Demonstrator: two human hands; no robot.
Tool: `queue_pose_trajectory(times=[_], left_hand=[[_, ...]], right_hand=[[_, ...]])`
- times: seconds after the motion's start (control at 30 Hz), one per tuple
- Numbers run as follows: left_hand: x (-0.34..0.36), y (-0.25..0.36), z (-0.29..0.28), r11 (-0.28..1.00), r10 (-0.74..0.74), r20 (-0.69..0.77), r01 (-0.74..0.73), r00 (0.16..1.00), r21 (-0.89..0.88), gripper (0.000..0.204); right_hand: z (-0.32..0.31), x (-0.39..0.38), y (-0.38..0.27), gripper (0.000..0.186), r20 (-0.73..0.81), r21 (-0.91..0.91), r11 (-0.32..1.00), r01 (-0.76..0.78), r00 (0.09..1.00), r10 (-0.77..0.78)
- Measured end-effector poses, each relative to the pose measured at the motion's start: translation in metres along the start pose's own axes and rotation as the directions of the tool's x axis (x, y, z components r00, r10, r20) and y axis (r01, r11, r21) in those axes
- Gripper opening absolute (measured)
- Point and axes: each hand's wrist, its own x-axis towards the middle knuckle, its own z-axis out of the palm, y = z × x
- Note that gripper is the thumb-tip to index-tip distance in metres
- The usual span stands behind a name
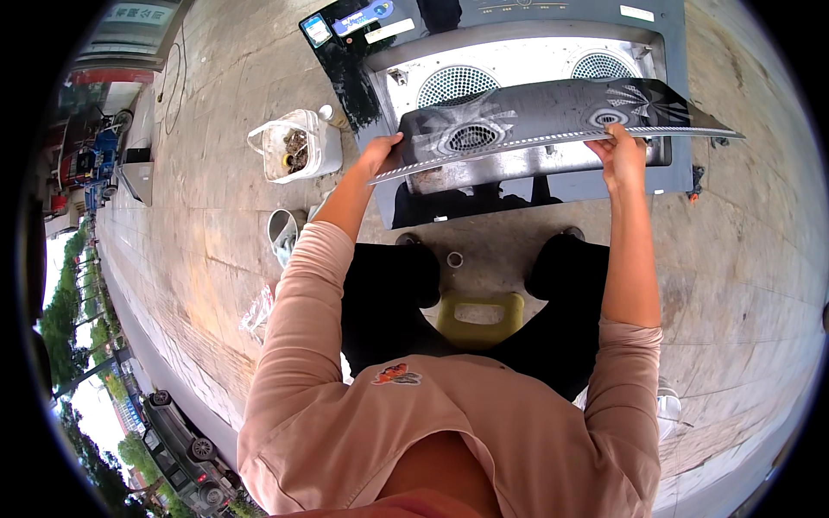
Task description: The person plugs in a power adapter and tests the control panel of a range hood. They then retrieve a black filter panel from a workshop area and attempt to install it onto the range hood, using a screwdriver to secure it.
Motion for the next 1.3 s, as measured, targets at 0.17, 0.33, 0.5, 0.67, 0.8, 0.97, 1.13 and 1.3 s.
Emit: queue_pose_trajectory(times=[0.17,0.33,0.5,0.67,0.8,0.97,1.13,1.3], left_hand=[[0.026,0.003,-0.020,1.000,0.001,-0.029,0.000,1.000,0.025,0.034],[0.007,0.029,0.004,0.912,0.035,-0.104,0.011,0.994,0.411,0.031],[0.023,0.084,0.012,0.023,0.666,0.066,-0.110,0.743,0.994,0.035],[0.064,0.123,0.020,-0.227,0.816,0.257,-0.120,0.517,0.966,0.033],[0.088,0.133,0.022,-0.343,0.726,0.335,-0.107,0.601,0.933,0.028],[0.095,0.135,0.026,-0.293,0.764,0.306,-0.116,0.569,0.949,0.020],[0.095,0.135,0.025,-0.287,0.764,0.284,-0.089,0.580,0.954,0.019],[0.096,0.136,0.027,-0.301,0.756,0.294,-0.088,0.585,0.950,0.019]], right_hand=[[0.001,0.022,0.015,0.007,0.011,0.015,0.999,-0.044,0.999,0.044],[-0.005,0.026,0.019,0.010,-0.036,0.010,0.999,-0.041,0.998,0.041],[0.002,0.025,0.023,0.011,-0.068,0.027,0.999,-0.027,0.997,0.029],[-0.001,0.026,0.029,0.009,-0.130,0.016,0.999,-0.038,0.991,0.040],[-0.001,0.027,0.031,0.009,-0.128,-0.017,0.999,-0.027,0.992,0.024],[-0.005,0.030,0.033,0.009,-0.150,-0.005,1.000,0.002,0.989,-0.003],[0.001,0.027,0.031,0.010,-0.145,-0.013,1.000,0.008,0.989,-0.010],[0.003,0.026,0.030,0.011,-0.144,-0.036,0.999,-0.001,0.990,-0.004]])
